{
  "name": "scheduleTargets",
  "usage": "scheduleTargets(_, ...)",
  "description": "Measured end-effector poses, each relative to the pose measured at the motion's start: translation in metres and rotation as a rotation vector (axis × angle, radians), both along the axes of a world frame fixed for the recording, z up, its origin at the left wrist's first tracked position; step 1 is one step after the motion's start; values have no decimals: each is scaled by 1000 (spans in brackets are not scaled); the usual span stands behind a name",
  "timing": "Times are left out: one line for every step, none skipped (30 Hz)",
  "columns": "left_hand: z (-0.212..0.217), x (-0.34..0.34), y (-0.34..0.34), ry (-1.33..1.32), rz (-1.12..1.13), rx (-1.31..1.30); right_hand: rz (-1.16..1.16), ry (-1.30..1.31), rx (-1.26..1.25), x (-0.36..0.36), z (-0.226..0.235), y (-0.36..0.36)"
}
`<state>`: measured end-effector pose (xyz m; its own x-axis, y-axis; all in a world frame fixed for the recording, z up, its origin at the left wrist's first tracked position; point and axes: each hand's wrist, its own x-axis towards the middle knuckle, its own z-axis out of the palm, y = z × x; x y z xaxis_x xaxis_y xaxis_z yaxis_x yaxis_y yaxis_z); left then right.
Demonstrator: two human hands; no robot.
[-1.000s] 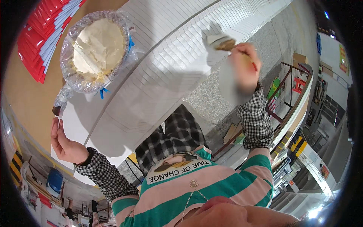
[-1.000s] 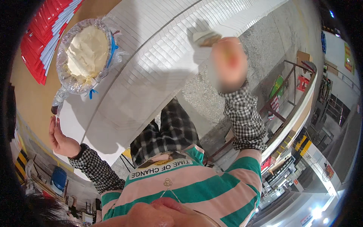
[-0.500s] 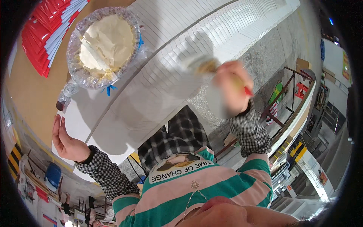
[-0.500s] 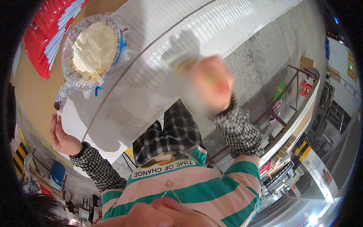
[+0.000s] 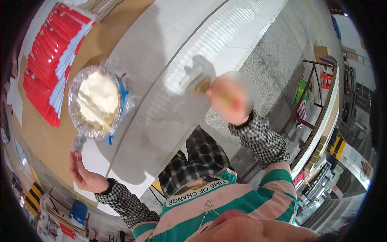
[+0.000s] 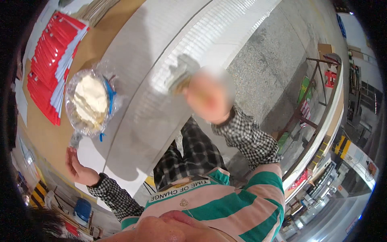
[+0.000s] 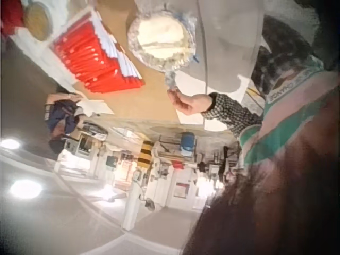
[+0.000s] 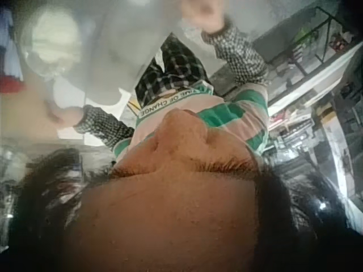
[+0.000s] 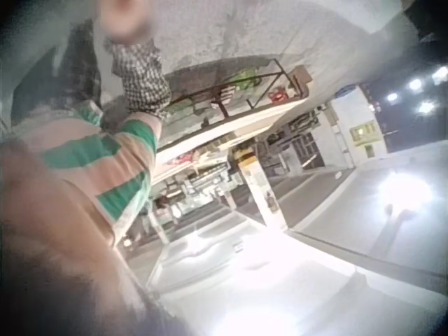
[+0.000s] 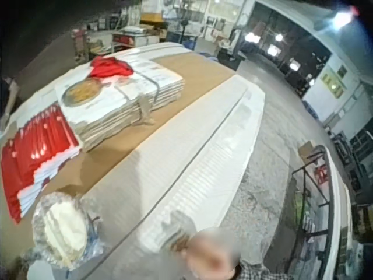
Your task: The person applies a white adhesive substance to the edges of a stack of white rectangular boards using a paintbrush. They repeatedly dip the brush into a container of glue and spread it along the sides of the boards, occasionally using their hand to smooth the surface.
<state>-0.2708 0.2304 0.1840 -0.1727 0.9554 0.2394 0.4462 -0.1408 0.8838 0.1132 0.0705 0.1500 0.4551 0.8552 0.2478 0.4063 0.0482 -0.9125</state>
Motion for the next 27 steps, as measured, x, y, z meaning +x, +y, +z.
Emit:
scheduleTargets(4,9,-1,42,3,-3,4,50,21,1,4,-3)
scheduleTargets(7,21,-1,26,9,10,9,99,42,6,10,-3)
scheduleTargets(12,30,-1,52,-27,45,-153,231,22,20,16,1)
scheduleTargets(16,41,1,64,-69,77,-298,223,48,34,23,12)
scheduleTargets(20,52,3,74,-112,108,-443,215,74,49,25,23)
scheduleTargets(25,66,4,97,-169,96,-420,98,-29,63,11,20)
scheduleTargets(34,82,3,131,-214,89,-247,40,-4,64,9,14)
scheduleTargets(41,100,2,165,-261,79,-77,-21,18,57,13,2)
scheduleTargets(48,120,1,173,-324,39,96,-80,44,52,15,-8)
scheduleTargets(49,141,1,182,-385,-9,32,29,65,46,15,-17)
scheduleTargets(48,163,2,190,-449,-60,-35,136,84,43,15,-29)
scheduleTargets(44,186,4,285,-560,-46,-138,232,84,50,18,-37)
scheduleTargets(38,211,5,378,-674,-28,-246,330,94,57,19,-47)
scheduleTargets(34,231,4,486,-780,-4,-376,428,95,71,26,-55)
scheduleTargets(25,255,2,583,-896,20,-485,401,112,88,24,-68)
scheduleTargets(10,278,-1,616,-987,106,-592,372,128,105,26,-80)
scheduleTargets(-3,295,-5,662,-1064,192,-696,337,121,113,32,-83)
scheduleTargets(-12,316,-12,722,-1111,195,-761,365,127,122,29,-93)
scheduleTargets(-19,339,-20,776,-1166,201,-826,399,153,128,31,-101)
scheduleTargets(-30,360,-29,804,-1209,214,-846,413,142,133,31,-112)
scheduleTargets(-43,378,-36,830,-1255,230,-868,426,133,136,29,-122)
scheduleTargets(-52,391,-39,819,-1259,262,-879,431,114,136,28,-128)
scheduleTargets(-61,401,-40,810,-1260,293,-871,440,112,137,26,-132)
scheduleTargets(-65,411,-41,795,-1272,323,-874,445,105,136,25,-139)
scheduleTargets(-66,418,-41,813,-1283,325,-873,452,99,134,24,-142)
scheduleTargets(-67,423,-39,833,-1293,328,-887,469,92,134,24,-143)
scheduleTargets(-68,426,-39,844,-1310,331,-909,475,83,133,21,-147)
